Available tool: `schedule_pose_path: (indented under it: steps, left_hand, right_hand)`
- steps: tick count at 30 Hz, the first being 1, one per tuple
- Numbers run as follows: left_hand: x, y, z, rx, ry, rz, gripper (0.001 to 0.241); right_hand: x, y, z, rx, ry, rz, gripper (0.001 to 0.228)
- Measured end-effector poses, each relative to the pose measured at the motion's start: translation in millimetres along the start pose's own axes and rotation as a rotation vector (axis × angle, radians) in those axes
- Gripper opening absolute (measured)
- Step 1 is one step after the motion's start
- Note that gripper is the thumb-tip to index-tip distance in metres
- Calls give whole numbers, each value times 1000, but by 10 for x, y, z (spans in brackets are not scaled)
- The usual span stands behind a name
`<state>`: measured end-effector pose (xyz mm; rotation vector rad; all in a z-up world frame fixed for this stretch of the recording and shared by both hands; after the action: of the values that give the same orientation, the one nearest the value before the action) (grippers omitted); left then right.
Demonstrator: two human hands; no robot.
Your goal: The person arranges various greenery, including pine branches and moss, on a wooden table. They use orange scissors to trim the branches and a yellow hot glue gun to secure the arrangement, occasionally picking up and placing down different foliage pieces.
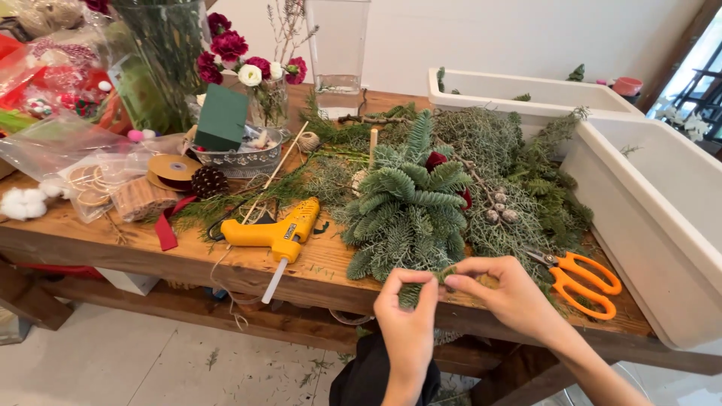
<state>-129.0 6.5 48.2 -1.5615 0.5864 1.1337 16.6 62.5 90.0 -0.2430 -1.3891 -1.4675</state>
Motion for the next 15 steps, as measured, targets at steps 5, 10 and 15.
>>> schedule_pose_path:
  steps: [5,10,15]
  left_hand:
    - [-78,-21,-95,69,-120,220,11]
    - [126,-39,-88,80,36,261,13]
    - [172,-80,-30,73,59,241,14]
  right_hand:
    - [-57,-21,-32,44,130,-74,22]
    - [-197,47,-36,143,80,-269,19]
    - [26,204,71,53,389,-422,32]
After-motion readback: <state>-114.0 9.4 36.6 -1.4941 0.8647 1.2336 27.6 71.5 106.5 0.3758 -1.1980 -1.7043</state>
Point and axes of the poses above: each hand's wrist, its own z-axis towards the middle knuckle, its own y-axis out of the back of the hand, x = y × z, the point moved 10 cm from there along z, towards the middle knuckle, and after that the axes turned 11 degrees about y, right-handed, at the moved point
